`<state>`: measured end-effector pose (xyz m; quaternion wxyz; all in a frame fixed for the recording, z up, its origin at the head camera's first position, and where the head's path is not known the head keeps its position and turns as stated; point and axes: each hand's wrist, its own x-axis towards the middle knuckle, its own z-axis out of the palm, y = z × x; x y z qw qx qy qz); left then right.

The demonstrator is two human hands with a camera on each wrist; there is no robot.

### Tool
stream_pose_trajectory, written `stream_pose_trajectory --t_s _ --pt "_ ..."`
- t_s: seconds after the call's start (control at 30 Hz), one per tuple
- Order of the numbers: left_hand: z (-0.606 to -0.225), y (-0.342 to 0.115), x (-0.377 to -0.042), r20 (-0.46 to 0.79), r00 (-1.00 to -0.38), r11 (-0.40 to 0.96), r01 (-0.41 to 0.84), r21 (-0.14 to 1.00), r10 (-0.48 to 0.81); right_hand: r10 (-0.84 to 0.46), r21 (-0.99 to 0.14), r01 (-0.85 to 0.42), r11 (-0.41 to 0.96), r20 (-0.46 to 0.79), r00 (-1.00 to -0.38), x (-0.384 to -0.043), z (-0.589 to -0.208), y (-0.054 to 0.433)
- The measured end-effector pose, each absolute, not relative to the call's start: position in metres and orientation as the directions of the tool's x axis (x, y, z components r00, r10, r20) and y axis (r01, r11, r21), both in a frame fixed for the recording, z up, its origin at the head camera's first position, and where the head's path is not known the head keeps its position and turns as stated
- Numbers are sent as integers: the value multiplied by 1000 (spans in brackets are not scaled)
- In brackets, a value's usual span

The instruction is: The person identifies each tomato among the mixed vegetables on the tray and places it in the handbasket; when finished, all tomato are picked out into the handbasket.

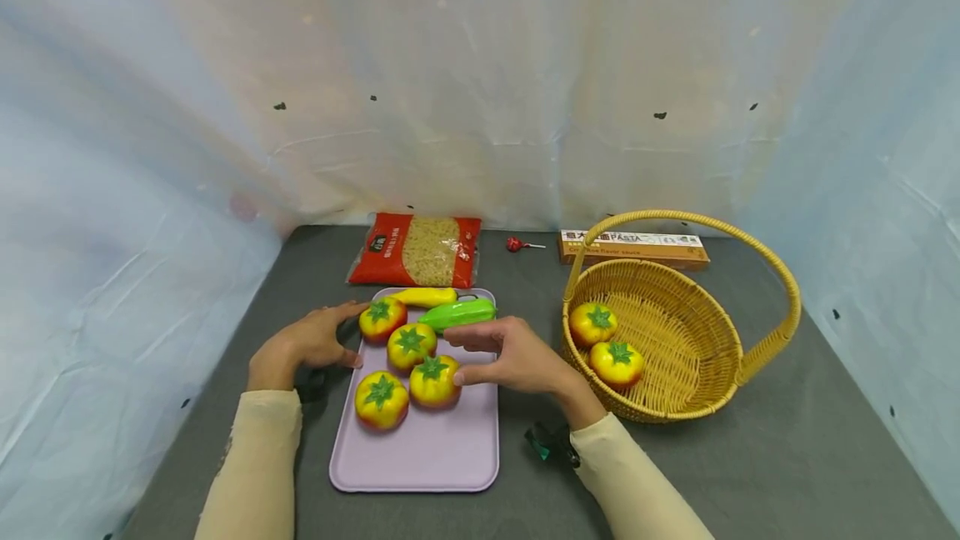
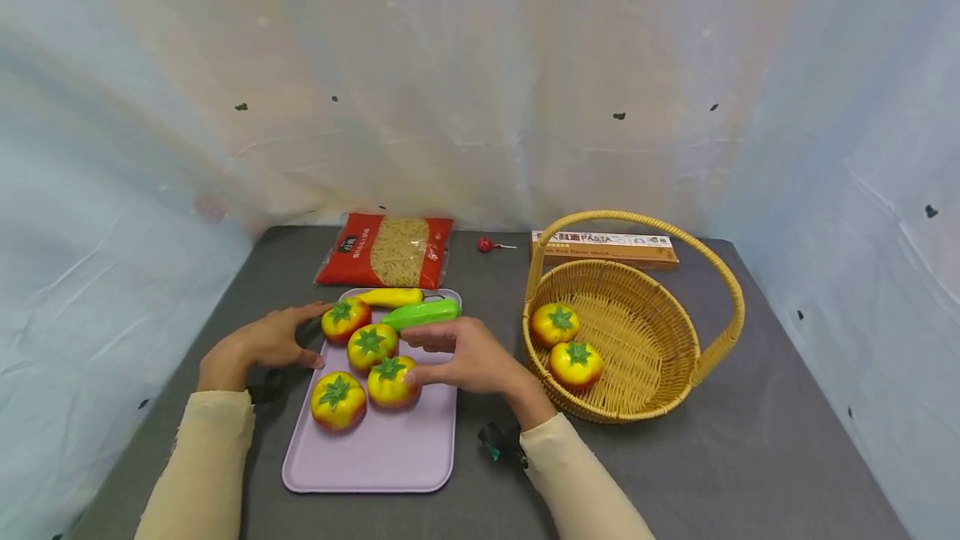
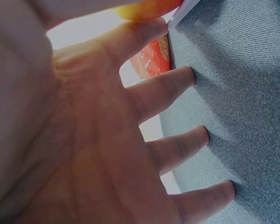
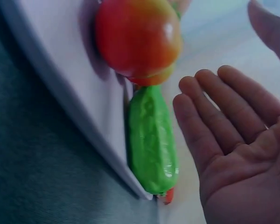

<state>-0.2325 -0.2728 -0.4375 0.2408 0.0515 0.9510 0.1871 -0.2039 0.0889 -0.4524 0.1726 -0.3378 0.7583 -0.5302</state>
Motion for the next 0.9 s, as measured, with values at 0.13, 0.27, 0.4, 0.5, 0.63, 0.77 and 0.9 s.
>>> stream_pose_trajectory --t_s 0.13,0.27,0.4,0.5,0.63,0.77,0.9 --pt "-436 -273 -231 -446 -879 926 -12 376 170 -701 -899 -350 263 71 -709 -204 -459 82" --pt "-435 -272 -231 -450 -877 925 -14 380 172 -710 -879 -365 307 44 -703 -202 -467 75" --pt "-436 -272 -231 -449 -875 923 -8 385 179 -715 -868 -368 334 22 -699 -199 -472 71" --pt "-436 -273 -231 -444 -877 922 -6 388 181 -725 -863 -380 332 24 -689 -199 -474 69" --pt "-436 -274 -230 -434 -880 920 10 391 194 -730 -857 -384 344 14 -683 -198 -469 71" --pt "-438 -275 -230 -431 -880 920 16 393 199 -715 -856 -385 344 27 -699 -196 -454 80" --pt "-438 -275 -231 -435 -880 920 8 392 193 -693 -868 -375 326 51 -719 -188 -434 94"
